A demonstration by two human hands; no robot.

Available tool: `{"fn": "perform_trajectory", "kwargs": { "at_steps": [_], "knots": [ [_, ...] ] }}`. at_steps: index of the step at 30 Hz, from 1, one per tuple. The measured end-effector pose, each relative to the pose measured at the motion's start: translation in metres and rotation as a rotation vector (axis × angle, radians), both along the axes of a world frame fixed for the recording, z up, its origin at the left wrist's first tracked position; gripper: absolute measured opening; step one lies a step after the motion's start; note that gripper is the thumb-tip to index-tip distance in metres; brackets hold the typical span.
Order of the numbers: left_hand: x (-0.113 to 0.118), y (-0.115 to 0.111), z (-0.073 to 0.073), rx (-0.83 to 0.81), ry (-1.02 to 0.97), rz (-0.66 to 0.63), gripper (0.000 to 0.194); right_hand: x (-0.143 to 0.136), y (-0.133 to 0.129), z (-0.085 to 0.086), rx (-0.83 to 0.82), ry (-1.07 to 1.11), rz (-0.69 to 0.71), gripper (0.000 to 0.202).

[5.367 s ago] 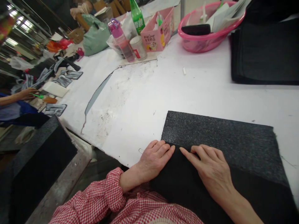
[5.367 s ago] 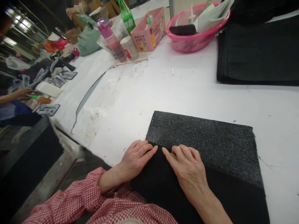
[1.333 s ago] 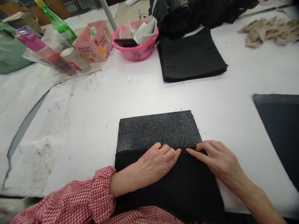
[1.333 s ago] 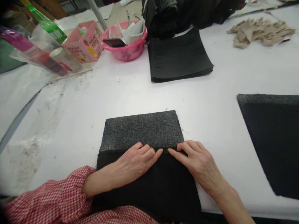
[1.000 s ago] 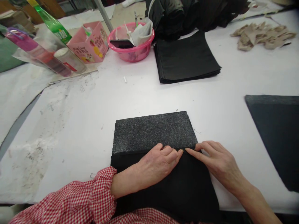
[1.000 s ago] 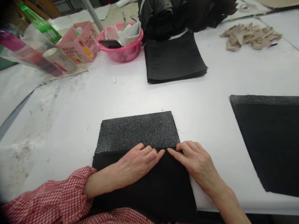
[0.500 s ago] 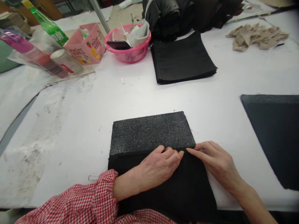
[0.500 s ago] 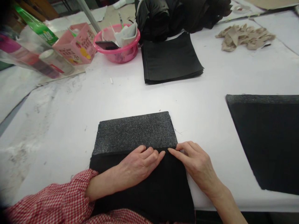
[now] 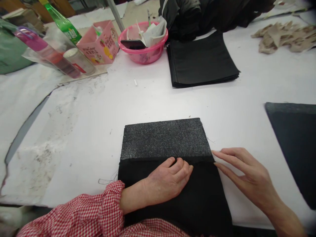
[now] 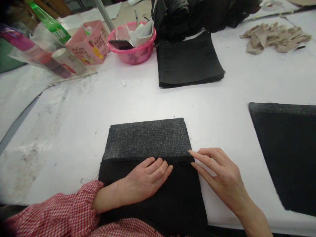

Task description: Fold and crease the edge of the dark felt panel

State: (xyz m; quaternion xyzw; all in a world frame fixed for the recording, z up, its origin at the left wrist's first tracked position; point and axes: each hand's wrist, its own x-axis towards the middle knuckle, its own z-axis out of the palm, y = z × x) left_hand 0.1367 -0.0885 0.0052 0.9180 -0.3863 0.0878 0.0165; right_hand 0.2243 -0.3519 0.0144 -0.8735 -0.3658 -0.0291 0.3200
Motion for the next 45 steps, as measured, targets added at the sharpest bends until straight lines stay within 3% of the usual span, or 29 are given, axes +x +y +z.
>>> {"fn": "perform_trajectory", "kwargs": {
  "at_steps": [2, 5, 9, 12, 16, 21, 31, 45],
  "knots": [
    [-0.001, 0.000, -0.001, 0.000, -0.003, 0.005, 0.039, -0.002, 0.007, 0.004, -0.061, -0.075, 0.032, 0.043],
    [-0.002, 0.001, -0.002, -0.019, -0.007, 0.013, 0.038, -0.006, 0.022, 0.003, -0.184, -0.177, 0.186, 0.041],
    [-0.002, 0.002, -0.004, -0.079, 0.017, 0.036, 0.035, -0.005, 0.037, -0.006, -0.185, -0.266, 0.287, 0.030],
    [-0.002, 0.003, -0.004, -0.121, 0.020, 0.043, 0.034, -0.004, 0.042, -0.012, -0.180, -0.268, 0.286, 0.019],
    [-0.002, 0.003, -0.005, -0.148, 0.005, 0.037, 0.032, -0.005, 0.049, -0.015, -0.126, -0.170, 0.141, 0.008],
    [-0.002, 0.006, -0.005, -0.184, 0.007, 0.045, 0.030, -0.010, 0.051, -0.021, -0.061, -0.121, 0.058, 0.009],
    [0.000, 0.009, -0.010, -0.255, 0.044, 0.081, 0.032, -0.009, 0.039, -0.024, -0.029, -0.128, 0.202, 0.026],
    [0.001, 0.006, -0.010, -0.180, 0.081, 0.081, 0.035, -0.010, 0.038, -0.025, -0.074, -0.171, 0.235, 0.028]
  ]
}}
